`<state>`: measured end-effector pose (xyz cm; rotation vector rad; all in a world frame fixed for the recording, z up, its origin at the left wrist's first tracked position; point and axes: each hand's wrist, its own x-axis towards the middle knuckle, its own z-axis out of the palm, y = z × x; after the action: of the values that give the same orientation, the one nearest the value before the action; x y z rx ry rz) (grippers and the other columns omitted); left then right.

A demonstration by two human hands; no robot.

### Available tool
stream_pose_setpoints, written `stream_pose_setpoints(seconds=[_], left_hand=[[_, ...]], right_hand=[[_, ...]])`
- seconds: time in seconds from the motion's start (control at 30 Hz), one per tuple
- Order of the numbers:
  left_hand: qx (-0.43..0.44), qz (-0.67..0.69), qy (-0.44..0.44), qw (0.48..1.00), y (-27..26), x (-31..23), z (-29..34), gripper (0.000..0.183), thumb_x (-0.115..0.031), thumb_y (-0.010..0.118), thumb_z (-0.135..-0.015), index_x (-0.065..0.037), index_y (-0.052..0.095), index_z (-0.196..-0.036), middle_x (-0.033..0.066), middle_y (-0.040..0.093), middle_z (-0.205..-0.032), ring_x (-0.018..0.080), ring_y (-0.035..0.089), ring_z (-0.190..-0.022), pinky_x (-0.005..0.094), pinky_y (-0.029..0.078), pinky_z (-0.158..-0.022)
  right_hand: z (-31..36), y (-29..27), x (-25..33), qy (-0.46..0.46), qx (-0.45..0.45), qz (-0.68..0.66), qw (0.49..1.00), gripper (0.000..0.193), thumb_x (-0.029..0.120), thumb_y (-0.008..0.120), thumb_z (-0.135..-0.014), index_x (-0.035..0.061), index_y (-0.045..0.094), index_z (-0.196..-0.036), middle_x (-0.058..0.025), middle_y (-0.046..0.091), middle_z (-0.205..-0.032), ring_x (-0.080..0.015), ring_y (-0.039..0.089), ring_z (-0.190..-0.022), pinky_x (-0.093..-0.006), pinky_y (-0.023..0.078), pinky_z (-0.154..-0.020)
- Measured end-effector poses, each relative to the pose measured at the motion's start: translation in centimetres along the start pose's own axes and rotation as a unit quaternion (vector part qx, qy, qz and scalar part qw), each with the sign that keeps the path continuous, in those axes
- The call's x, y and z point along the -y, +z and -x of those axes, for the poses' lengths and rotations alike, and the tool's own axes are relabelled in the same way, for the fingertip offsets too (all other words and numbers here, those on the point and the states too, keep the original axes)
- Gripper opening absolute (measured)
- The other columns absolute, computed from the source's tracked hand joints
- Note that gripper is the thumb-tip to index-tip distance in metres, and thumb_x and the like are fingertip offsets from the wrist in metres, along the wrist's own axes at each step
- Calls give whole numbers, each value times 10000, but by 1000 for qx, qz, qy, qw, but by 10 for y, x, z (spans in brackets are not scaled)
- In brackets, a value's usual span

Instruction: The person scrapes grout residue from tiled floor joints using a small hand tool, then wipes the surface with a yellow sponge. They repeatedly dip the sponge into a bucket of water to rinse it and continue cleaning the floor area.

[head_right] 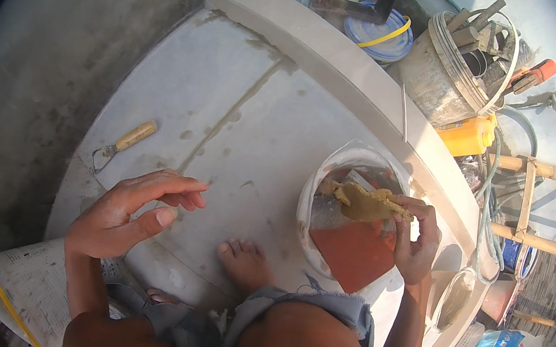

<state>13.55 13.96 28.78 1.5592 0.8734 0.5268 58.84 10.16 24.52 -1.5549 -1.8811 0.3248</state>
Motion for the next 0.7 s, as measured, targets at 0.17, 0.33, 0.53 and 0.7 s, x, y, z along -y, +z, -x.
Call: stream_pose_setpoints(seconds=[0.17, 0.33, 0.53, 0.7], left_hand=[[197, -131, -10, 972, 15, -37, -69, 454, -287, 541, -1097, 54, 584, -1395, 222, 664, -1200, 373, 651, -1147, 454, 506, -1010], [221, -233, -37, 946, 45, -36, -104, 469, -235, 585, -1069, 32, 563, -1455, 245, 648, -1207, 426, 634, -1162, 484, 507, -1011], [169, -82, 1, 982, 148, 16, -153, 828, -283, 716, -996, 91, 298, -1605, 345, 408, -1557, 467, 492, -1435, 466, 445, -1179], [-68, 144, 25, 987, 264, 47, -176, 995, -246, 787, -924, 25, 189, -1671, 268, 428, -1544, 373, 536, -1401, 417, 465, -1150]], right_hand=[[4, -16, -9, -127, -97, 91, 983, 154, -81, 601, -990, 5, 542, -1104, -198, 717, -967, -315, 680, -856, -403, 550, -770], [-3, -11, -9, -100, -185, 17, 978, 267, 144, 539, -1110, -70, 562, -951, -195, 693, -904, -228, 656, -731, -326, 546, -626], [4, 4, -26, -94, -299, 35, 949, 333, 250, 558, -1133, -70, 519, -1215, -212, 710, -974, -181, 704, -771, -241, 546, -576], [18, 15, -29, -14, -256, -12, 966, 312, 237, 585, -1123, -34, 494, -1249, -214, 702, -1076, -229, 715, -935, -325, 595, -777]])
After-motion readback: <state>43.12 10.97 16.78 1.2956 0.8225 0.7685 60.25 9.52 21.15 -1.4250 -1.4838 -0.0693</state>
